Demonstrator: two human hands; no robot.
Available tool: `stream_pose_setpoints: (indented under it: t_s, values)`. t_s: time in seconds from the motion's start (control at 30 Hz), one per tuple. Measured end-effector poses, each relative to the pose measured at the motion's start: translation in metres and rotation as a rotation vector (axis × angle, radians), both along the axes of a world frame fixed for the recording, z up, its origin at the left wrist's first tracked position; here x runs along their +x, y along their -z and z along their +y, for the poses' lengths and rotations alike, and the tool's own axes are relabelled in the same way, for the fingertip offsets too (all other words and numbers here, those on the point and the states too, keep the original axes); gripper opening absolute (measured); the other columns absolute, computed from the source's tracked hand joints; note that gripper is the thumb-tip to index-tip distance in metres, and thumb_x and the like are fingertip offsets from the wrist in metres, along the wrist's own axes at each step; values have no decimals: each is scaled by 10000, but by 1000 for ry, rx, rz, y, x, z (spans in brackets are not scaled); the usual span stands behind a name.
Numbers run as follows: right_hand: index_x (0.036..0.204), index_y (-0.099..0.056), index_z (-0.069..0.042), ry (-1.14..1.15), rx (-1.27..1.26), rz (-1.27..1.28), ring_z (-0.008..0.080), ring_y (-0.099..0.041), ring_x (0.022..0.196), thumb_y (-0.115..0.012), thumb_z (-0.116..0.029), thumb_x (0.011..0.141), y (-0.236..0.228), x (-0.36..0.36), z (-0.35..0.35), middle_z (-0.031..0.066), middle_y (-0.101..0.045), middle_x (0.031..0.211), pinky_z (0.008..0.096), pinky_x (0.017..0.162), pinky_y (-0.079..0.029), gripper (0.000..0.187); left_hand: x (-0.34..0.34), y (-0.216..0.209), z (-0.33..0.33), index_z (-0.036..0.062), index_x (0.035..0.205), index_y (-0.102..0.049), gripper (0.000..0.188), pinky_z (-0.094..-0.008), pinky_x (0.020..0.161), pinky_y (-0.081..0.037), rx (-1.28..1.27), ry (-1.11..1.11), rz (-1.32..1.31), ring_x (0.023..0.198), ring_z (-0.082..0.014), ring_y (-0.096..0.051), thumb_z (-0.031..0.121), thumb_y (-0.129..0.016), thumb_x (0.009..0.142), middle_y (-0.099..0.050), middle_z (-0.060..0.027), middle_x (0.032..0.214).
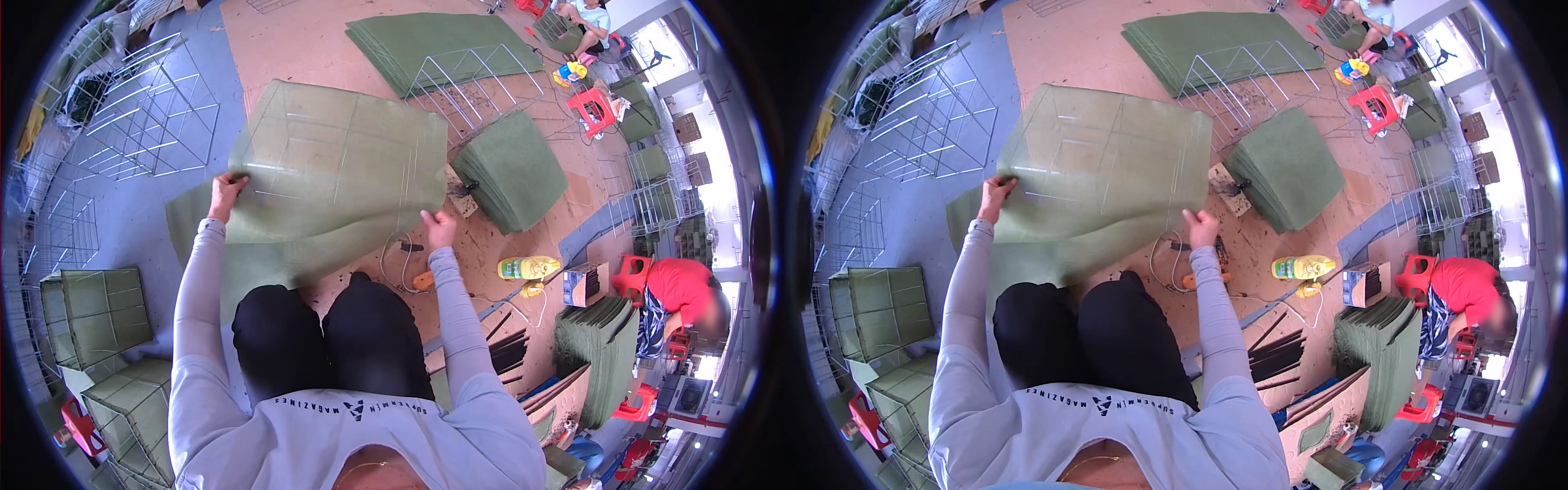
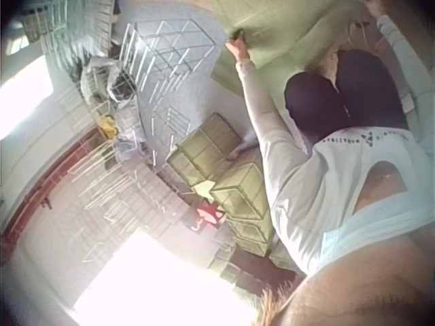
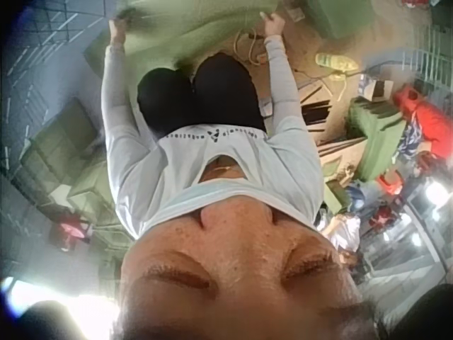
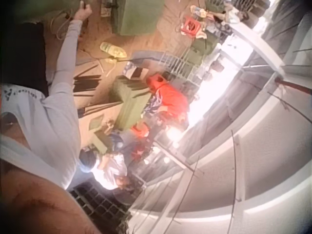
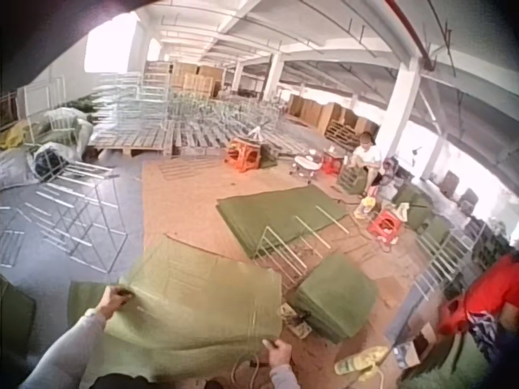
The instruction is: The recorder is applying hot glue to green fabric pieces and attaching them to wire frames to create upholstered sections.
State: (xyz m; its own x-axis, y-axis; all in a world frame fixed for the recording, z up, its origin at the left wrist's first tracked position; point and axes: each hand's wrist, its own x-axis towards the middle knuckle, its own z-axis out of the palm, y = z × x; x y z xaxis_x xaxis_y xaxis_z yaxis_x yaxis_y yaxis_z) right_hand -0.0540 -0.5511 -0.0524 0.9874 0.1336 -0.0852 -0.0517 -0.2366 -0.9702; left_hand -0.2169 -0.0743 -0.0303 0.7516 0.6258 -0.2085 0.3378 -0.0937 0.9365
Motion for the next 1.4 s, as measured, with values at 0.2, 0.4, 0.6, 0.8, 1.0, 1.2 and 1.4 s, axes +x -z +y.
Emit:
stream_pose_setpoints:
  t_s: [0.2, 0.4, 0.6, 0.8, 1.0, 1.2, 1.4]
  values:
    - [659, -586, -38, -35, 106, -65, 44, -475, 535, -693, -107, 768, -81, 74, 44, -40, -521, 603, 216, 466, -441, 168, 15, -97, 13, 16, 938, -675, 177, -218, 504, -371, 67, 46, -75, 553, -43, -457, 93, -662, 779, -583, 39, 667]
    - [658, -590, -26, -15, 79, -70, 41, -468, 505, -713, -85, 741, -90, 95, 81, -43, -524, 589, 209, 419, -398, 159, 18, -94, 27, 4, 964, -662, 237, -230, 542, -414, 282, -22, -33, 587, -68, -510, 117, -688, 757, -604, 4, 689]
    - [593, -526, -43, -36, -225, -392, 41, -413, 482, -700, -134, 771, -61, 130, 49, -36, -506, 561, 220, 412, -332, 265, 10, -113, -13, -40, 942, -622, 315, -261, 628, -478, 121, -72, 12, 661, -126, -596, 136, -739, 708, -644, -63, 766]
    - [651, -527, 22, -10, -186, -316, 117, -360, 520, -702, -220, 748, -72, 126, 47, 56, -470, 529, 303, 492, -342, 313, 2, -91, -11, -35, 828, -608, 248, -264, 579, -488, -66, -8, 64, 620, -122, -592, 113, -752, 690, -635, -62, 735]
    - [1001, -596, -38, -309, 245, 300, 146, -580, 778, -698, -135, 766, -101, 45, 59, 18, -619, 900, 262, 610, -453, 274, 12, -88, 6, -11, 762, -627, 199, -263, 522, -446, 144, -73, 134, 558, -100, -553, 109, -754, 668, -621, -41, 651]
    - [1020, -604, 45, -131, 382, 260, 149, -595, 840, -699, -31, 737, -73, 20, 43, 78, -638, 974, 280, 781, -466, 308, 21, -77, 18, -1, 785, -645, 220, -250, 497, -419, 153, -82, 126, 528, -91, -544, 135, -765, 661, -615, -24, 632]
    - [941, -648, 29, -89, 139, 36, 123, -585, 755, -710, -80, 741, -28, 43, 22, 66, -660, 892, 280, 723, -472, 237, 28, -71, -7, 8, 793, -641, 229, -236, 490, -404, 71, -119, 30, 539, -80, -538, 158, -766, 673, -613, -15, 649]
